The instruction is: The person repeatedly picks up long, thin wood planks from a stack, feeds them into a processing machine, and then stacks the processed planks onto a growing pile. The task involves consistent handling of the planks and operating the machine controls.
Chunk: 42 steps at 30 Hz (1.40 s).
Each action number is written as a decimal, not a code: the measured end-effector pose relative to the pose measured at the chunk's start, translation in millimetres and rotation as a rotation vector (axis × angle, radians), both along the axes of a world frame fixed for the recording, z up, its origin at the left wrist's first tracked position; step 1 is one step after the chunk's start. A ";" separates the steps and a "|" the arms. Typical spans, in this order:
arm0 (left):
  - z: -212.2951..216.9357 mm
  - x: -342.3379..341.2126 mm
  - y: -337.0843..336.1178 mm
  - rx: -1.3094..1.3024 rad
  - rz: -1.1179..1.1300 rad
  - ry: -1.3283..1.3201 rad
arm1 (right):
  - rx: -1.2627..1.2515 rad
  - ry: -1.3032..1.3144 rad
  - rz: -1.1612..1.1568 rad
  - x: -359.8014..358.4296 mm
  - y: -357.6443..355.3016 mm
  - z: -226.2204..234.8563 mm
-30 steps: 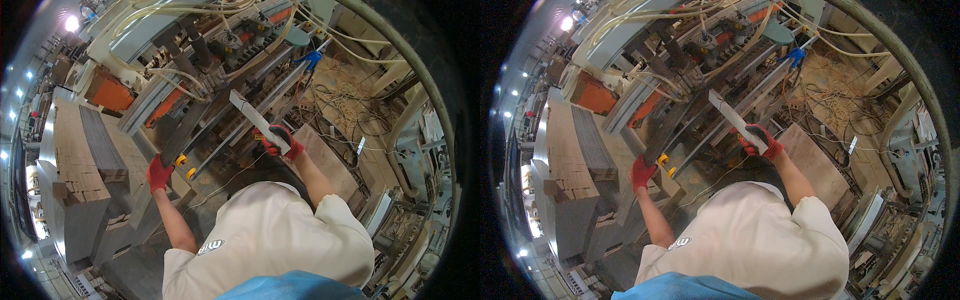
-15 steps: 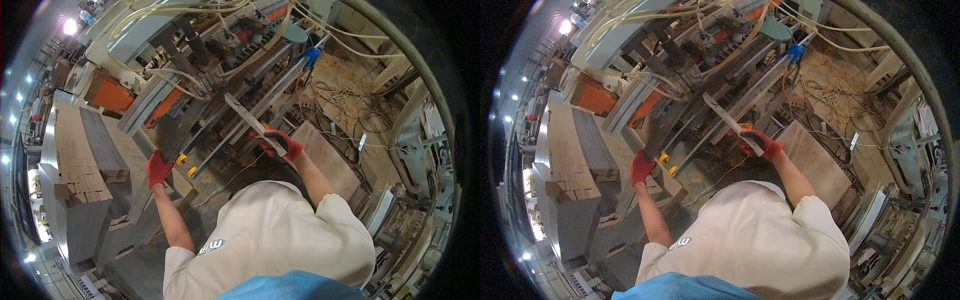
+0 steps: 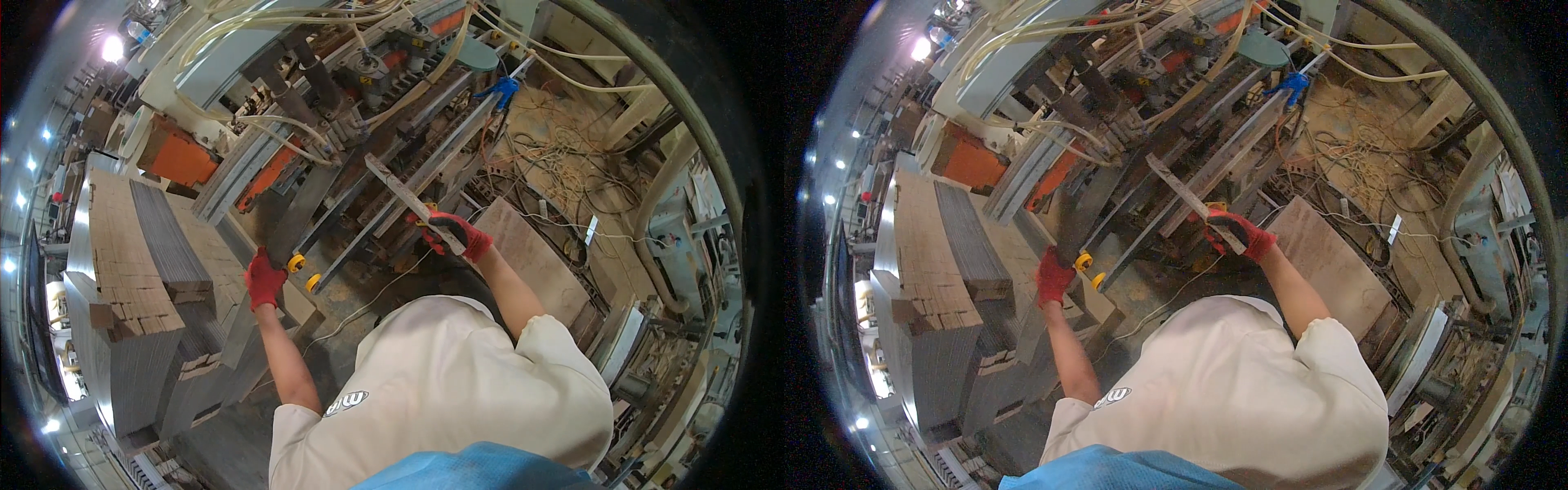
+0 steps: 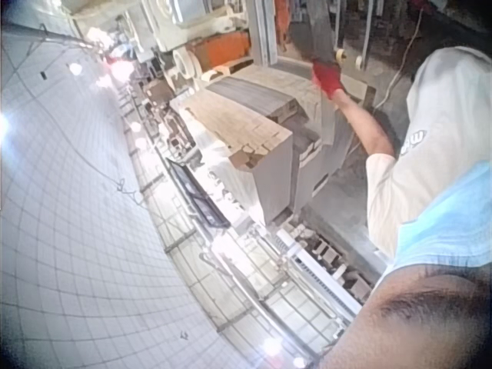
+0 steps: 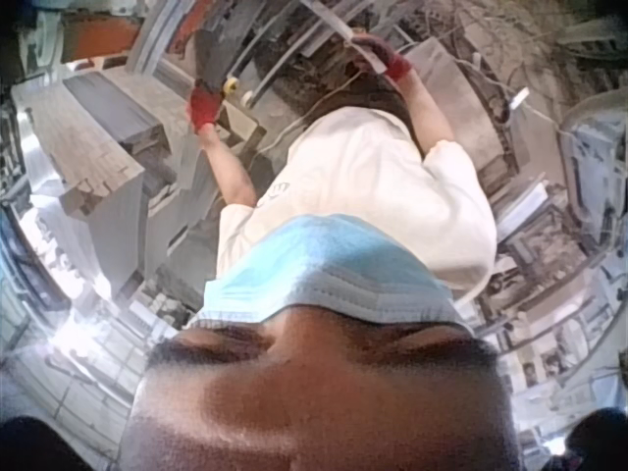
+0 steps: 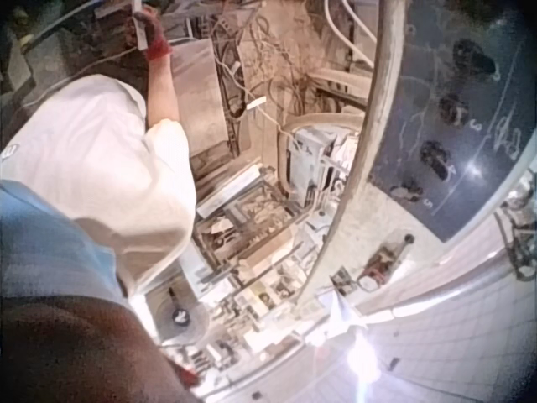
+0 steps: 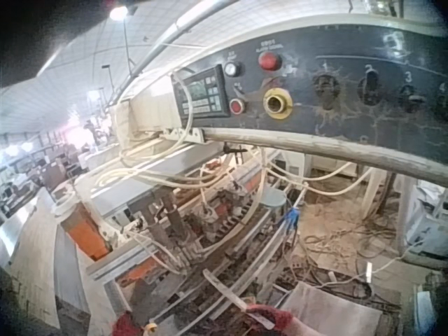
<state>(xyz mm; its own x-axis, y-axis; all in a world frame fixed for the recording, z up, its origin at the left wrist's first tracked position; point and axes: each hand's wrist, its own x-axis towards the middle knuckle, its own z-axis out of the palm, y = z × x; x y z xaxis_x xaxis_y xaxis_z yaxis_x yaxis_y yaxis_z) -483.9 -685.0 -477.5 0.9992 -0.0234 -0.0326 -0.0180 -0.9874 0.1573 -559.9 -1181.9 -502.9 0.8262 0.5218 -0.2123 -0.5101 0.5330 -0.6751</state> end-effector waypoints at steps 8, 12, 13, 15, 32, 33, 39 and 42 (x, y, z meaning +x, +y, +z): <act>2.9 -6.7 3.0 -0.033 -0.045 -0.062 | -0.043 -0.009 -0.016 -1.1 -1.7 3.3; 7.0 -3.6 10.8 -0.087 -0.030 0.002 | -0.052 -0.020 -0.021 -2.5 -0.7 4.7; 11.3 -3.1 8.3 -0.118 -0.006 0.040 | -0.049 -0.012 -0.019 -2.6 -0.9 3.6; 12.1 -4.6 7.3 -0.119 -0.015 0.008 | -0.043 0.001 -0.015 -1.6 -1.3 0.7; 20.2 -57.4 0.8 -0.152 -0.021 -0.159 | 0.354 0.111 -0.134 -3.6 -13.4 -14.8; 24.9 -61.6 -3.3 -0.129 -0.019 -0.183 | 0.402 0.093 -0.139 2.6 -20.3 -17.1; 20.1 -97.7 -4.0 0.037 0.053 -0.369 | -0.777 -0.420 -0.568 78.7 -63.8 -20.7; 12.4 -115.4 -5.9 0.111 0.131 -0.312 | -1.491 -0.404 -0.599 107.2 -72.8 3.7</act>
<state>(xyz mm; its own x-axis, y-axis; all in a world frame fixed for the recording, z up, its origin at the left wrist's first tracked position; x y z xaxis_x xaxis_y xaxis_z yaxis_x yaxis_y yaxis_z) -599.3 -690.9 -465.1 0.9557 0.0926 0.2793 0.0802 -0.9952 0.0554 -452.7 -1254.7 -499.2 0.9445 -0.3225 0.0625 -0.1604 -0.6187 -0.7690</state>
